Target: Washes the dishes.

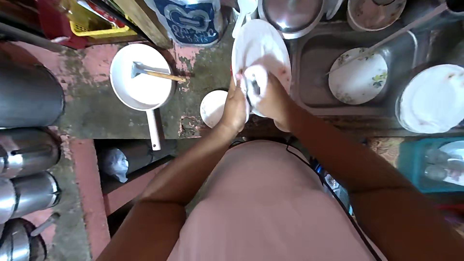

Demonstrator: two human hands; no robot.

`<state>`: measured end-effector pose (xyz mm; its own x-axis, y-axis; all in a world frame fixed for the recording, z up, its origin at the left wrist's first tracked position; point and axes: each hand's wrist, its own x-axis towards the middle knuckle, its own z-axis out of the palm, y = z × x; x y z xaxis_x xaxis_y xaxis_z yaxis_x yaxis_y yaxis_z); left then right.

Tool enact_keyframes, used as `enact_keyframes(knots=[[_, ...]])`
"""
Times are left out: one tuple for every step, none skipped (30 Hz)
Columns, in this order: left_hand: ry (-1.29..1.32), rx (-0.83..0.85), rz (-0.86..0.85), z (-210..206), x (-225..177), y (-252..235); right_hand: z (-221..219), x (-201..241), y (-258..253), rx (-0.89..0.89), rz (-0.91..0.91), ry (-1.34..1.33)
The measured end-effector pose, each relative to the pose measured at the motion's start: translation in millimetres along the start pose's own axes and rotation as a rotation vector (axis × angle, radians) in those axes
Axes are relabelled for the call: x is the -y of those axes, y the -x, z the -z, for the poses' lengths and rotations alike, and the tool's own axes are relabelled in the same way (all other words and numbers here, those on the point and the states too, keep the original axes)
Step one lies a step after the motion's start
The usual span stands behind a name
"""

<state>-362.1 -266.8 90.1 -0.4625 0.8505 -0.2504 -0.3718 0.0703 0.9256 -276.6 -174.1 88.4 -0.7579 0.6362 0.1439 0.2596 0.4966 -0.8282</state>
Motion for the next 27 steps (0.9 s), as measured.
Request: enact_keyframes(knots=[[-0.009,0.005,0.006,-6,2,2,2,-1,-3,-0.042,0.012,0.015],[-0.014,0.002,0.006,-12,4,3,4,1,-4,-0.072,0.017,-0.002],[-0.011,0.004,0.0,-15,4,2,6,4,-2,-0.073,0.024,-0.021],[-0.015,-0.004,-0.009,-17,3,1,11,7,2,-0.032,0.033,-0.023],[-0.02,-0.038,-0.017,-19,2,1,17,8,8,0.039,0.048,-0.02],[-0.033,-0.068,-0.022,-21,1,2,24,5,12,0.111,0.064,-0.029],[-0.039,-0.083,-0.024,-25,1,3,29,-1,12,0.135,0.095,-0.033],[-0.034,-0.09,-0.022,-32,3,5,33,-6,11,0.116,0.113,-0.01],[-0.027,-0.108,-0.017,-41,4,7,35,-6,9,0.07,0.11,0.026],[-0.022,-0.127,-0.015,-49,5,9,37,-3,9,0.024,0.093,0.044],[-0.031,-0.156,-0.027,-54,4,9,38,-1,12,0.008,0.085,0.053],[-0.047,-0.206,-0.049,-58,3,9,43,1,18,0.046,0.083,0.08],[-0.064,-0.243,-0.083,-58,1,8,50,0,27,0.138,0.072,0.121],[-0.063,-0.248,-0.113,-54,1,9,58,-9,37,0.242,0.057,0.154],[-0.047,-0.228,-0.131,-48,0,11,67,-26,44,0.332,0.035,0.189],[-0.034,-0.216,-0.133,-45,-1,13,77,-48,45,0.379,-0.004,0.239],[-0.027,-0.217,-0.124,-45,-1,16,89,-68,41,0.383,-0.055,0.292],[-0.017,-0.224,-0.111,-50,-1,21,100,-81,32,0.335,-0.106,0.345],[-0.008,-0.23,-0.1,-58,2,25,109,-88,20,0.247,-0.139,0.389],[-0.022,-0.23,-0.093,-68,6,28,114,-88,8,0.155,-0.142,0.409],[-0.056,-0.225,-0.096,-76,12,29,115,-81,-4,0.084,-0.125,0.406],[-0.095,-0.225,-0.107,-82,18,27,113,-66,-10,0.05,-0.099,0.396],[-0.134,-0.237,-0.131,-87,23,26,107,-49,-10,0.045,-0.064,0.36],[-0.167,-0.26,-0.156,-89,25,24,100,-34,-1,0.07,-0.026,0.303],[-0.189,-0.297,-0.18,-89,23,23,91,-26,11,0.112,0.023,0.25],[-0.202,-0.348,-0.196,-87,20,23,83,-27,27,0.178,0.071,0.206],[-0.208,-0.395,-0.207,-82,16,24,78,-36,41,0.264,0.102,0.181]])
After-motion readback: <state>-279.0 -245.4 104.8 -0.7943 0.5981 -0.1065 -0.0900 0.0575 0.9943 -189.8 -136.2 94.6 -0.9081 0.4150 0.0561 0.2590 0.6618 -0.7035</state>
